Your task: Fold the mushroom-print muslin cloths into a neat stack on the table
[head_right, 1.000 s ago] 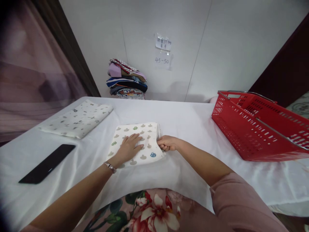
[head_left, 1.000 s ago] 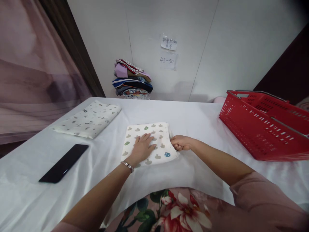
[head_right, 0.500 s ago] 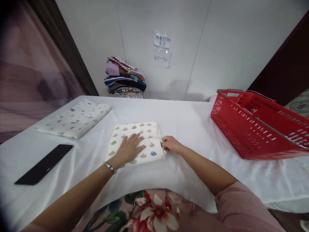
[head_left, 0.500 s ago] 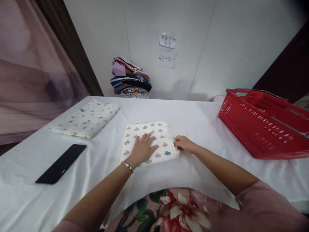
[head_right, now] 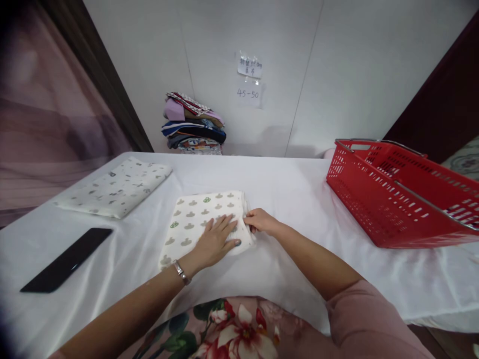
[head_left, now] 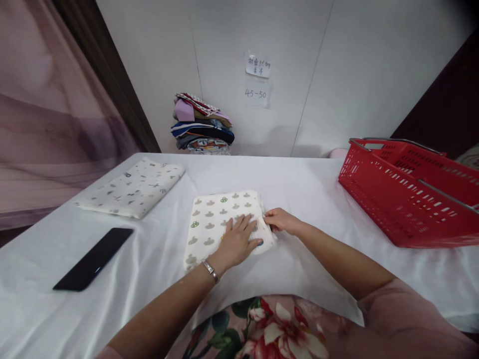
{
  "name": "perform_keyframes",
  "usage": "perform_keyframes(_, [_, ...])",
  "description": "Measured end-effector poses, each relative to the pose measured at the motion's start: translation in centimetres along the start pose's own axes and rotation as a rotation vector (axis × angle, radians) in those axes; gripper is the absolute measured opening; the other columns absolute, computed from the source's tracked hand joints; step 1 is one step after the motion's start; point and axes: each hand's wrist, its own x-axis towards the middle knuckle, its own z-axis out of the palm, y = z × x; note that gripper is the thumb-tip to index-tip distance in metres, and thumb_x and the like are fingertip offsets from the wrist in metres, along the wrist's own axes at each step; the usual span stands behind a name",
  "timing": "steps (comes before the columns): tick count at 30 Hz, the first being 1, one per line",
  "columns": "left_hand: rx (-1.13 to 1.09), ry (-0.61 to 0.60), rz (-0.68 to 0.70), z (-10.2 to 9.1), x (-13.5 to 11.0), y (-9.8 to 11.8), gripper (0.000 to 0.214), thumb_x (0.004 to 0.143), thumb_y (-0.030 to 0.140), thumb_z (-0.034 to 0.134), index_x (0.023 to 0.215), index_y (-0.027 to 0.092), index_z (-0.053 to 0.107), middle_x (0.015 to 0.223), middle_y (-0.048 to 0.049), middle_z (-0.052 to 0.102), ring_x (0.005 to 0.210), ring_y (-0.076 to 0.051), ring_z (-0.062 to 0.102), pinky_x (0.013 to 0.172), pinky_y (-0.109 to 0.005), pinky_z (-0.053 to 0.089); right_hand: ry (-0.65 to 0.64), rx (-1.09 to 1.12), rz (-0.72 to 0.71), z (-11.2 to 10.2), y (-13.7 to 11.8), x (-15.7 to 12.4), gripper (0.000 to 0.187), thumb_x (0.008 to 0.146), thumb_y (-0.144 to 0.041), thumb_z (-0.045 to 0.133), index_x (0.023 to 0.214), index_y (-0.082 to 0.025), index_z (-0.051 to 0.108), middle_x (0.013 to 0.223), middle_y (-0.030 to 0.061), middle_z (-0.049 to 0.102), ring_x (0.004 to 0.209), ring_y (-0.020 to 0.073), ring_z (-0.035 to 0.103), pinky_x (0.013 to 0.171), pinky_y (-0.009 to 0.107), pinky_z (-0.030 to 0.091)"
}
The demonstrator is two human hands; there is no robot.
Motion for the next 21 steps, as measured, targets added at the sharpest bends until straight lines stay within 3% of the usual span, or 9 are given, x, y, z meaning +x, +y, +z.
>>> perform_keyframes(5, [0.043, 0.015, 0.030, 0.3, -0.4, -0.1, 0.057, 0.089, 0.054, 0.034, 0.138, 0.024, 0.035, 0.148, -0.0066, 0.029, 0.136, -0.028, 0.024, 0.109, -0.053, 0.020, 0.091, 0.083, -0.109, 0.6, 1.3, 0.3, 0.009, 0.068, -0.021, 0.057, 0.062, -0.017, 0.053, 0.043, -0.0073, 0.047, 0.037, 0.0051, 0.040, 0.038, 0.017, 0.027])
perform_keyframes(12, [0.065, 0.006, 0.052, -0.2, -0.2, 1.0, 0.055, 0.089, 0.052, 0.037, 0.136, 0.022, 0.039, 0.147, -0.0080, 0.030, 0.136, -0.027, 0.024, 0.109, -0.054, 0.019, 0.043, -0.001, -0.131, -0.1, 1.1, 0.1, 0.011, 0.067, -0.018, 0.058, 0.058, -0.016, 0.052, 0.044, -0.0064, 0.049, 0.041, 0.0059, 0.043, 0.041, 0.016, 0.031])
perform_keyframes(18, [0.034, 0.016, 0.090, 0.3, -0.1, 1.8, 0.056, 0.090, 0.053, 0.035, 0.136, 0.021, 0.038, 0.145, -0.0087, 0.035, 0.136, -0.025, 0.026, 0.110, -0.052, 0.019, -0.006, 0.009, -0.022, -0.9, -0.4, 2.3, 0.015, 0.073, -0.026, 0.056, 0.062, -0.016, 0.056, 0.046, -0.0052, 0.050, 0.036, 0.0052, 0.041, 0.035, 0.018, 0.019])
perform_keyframes(21, [0.034, 0.031, 0.102, 0.5, -0.2, 1.7, 0.056, 0.090, 0.052, 0.034, 0.137, 0.022, 0.037, 0.145, -0.0085, 0.035, 0.136, -0.025, 0.026, 0.110, -0.051, 0.017, 0.048, 0.009, -0.043, -0.6, -0.3, 3.4, 0.018, 0.075, -0.026, 0.054, 0.060, -0.016, 0.053, 0.043, -0.0055, 0.048, 0.035, 0.0052, 0.039, 0.036, 0.018, 0.020])
